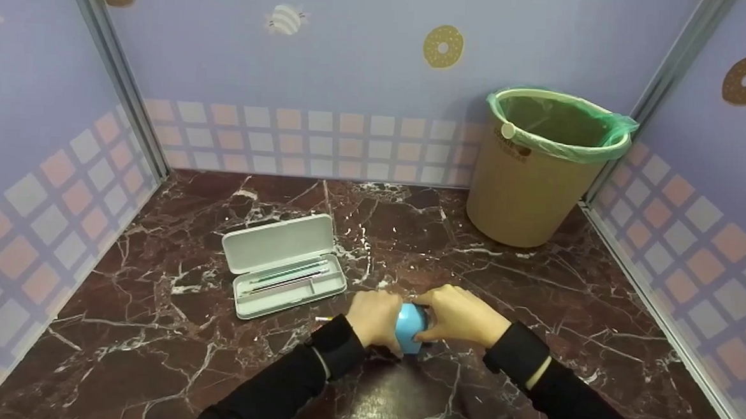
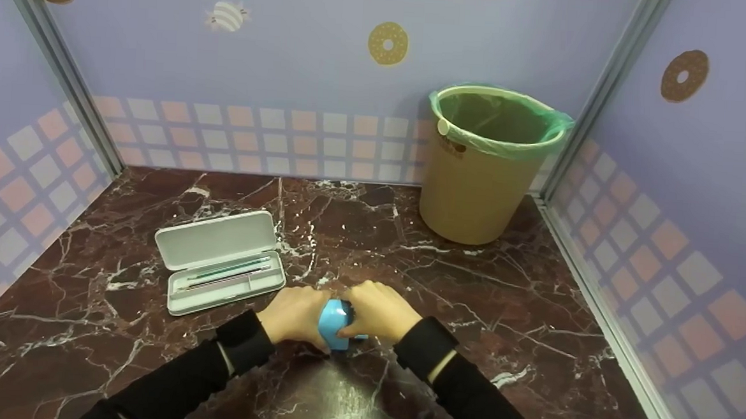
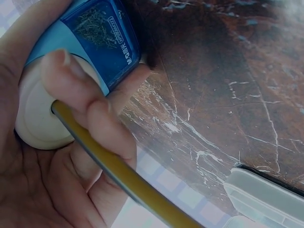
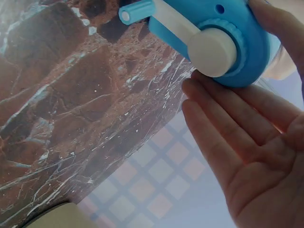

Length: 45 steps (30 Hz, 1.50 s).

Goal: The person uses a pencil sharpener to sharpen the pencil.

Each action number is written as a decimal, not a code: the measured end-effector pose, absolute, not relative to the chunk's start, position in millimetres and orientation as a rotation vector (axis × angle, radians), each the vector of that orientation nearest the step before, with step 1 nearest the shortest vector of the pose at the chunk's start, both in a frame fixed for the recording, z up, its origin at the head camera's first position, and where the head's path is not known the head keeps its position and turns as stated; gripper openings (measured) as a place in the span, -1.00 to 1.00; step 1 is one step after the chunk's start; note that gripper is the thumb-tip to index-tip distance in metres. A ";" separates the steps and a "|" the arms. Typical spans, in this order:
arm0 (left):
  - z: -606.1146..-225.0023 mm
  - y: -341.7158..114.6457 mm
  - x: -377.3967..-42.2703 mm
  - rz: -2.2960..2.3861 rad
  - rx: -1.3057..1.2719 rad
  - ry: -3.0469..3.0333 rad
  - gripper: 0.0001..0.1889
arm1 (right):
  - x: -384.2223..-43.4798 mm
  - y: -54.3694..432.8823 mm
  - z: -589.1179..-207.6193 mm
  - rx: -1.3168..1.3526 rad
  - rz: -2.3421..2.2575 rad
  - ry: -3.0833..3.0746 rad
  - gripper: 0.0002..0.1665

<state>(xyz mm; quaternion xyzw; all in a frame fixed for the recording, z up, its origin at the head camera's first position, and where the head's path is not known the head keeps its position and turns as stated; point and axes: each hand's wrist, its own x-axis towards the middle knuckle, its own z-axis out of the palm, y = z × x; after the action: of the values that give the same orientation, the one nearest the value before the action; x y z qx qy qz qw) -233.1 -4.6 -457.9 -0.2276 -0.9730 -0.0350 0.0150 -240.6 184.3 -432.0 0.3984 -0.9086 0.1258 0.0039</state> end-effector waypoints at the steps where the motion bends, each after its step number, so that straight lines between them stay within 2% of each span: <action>1: -458.2 -5.3 -233.1 -0.113 -0.713 -3.026 -0.30 | -241.3 183.1 -431.3 1.257 0.380 -2.844 -0.60; 9: -458.4 -12.8 -235.7 -0.123 -0.770 -3.027 -0.24 | -245.0 177.2 -427.0 1.302 0.321 -2.827 -0.63; 16: -457.6 -21.1 -240.3 -0.205 -0.844 -3.036 -0.22 | -246.1 176.2 -426.4 1.312 0.319 -2.822 -0.58; 26: -453.1 -47.8 -242.3 -0.449 -0.901 -3.008 -0.06 | -247.7 177.6 -426.6 1.298 0.322 -2.869 -0.50; 29: -450.8 -62.8 -240.3 -0.526 -0.883 -3.025 -0.15 | -247.0 178.6 -428.6 1.282 0.306 -2.874 -0.49; 34: -449.8 -88.5 -232.8 -0.722 -0.844 -3.014 -0.43 | -244.8 181.7 -431.1 1.254 0.304 -2.845 -0.48; 45: -461.6 -115.2 -215.0 -0.860 -0.855 -2.817 -0.78 | -241.7 184.4 -433.9 1.247 0.321 -2.831 -0.41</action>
<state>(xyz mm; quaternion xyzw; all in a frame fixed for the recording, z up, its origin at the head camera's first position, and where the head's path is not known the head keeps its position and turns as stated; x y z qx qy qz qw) -215.0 -115.2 -461.6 -0.2785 -0.9179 -0.2803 0.0370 -241.7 184.4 -433.9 0.4008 -0.9102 0.1034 0.0159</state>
